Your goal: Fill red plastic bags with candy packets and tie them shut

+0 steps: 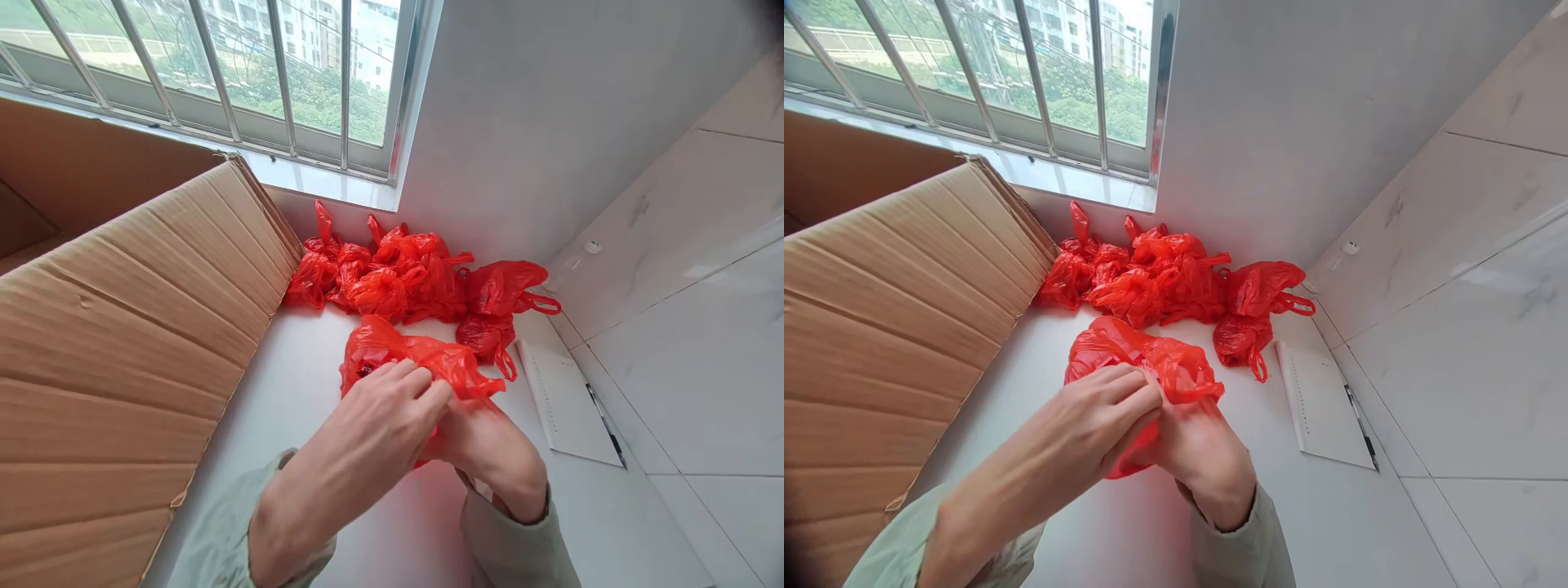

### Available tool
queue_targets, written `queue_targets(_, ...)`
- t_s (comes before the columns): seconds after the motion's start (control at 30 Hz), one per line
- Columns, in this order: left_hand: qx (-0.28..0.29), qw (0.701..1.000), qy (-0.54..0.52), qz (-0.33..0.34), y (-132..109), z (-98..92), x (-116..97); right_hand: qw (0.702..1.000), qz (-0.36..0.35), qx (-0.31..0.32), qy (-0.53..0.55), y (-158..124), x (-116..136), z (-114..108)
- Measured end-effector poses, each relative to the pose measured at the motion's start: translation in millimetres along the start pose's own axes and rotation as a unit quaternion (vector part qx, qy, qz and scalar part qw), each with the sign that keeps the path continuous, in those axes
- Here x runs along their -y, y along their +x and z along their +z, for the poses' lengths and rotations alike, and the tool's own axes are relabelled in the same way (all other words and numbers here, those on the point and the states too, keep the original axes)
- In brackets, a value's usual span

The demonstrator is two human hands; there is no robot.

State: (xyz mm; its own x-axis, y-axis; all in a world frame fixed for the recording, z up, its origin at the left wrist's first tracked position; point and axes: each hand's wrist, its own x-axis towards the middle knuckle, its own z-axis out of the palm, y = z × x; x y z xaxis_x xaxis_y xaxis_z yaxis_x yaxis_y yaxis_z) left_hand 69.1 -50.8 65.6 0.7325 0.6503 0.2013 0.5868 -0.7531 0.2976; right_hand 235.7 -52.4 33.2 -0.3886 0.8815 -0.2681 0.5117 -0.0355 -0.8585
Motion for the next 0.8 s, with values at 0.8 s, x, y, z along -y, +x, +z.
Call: queue_targets(0.8,0.142,0.951,0.02,-0.275,-22,14.3,76,0.918,-0.075,-0.197,-0.335,8,-29,-22)
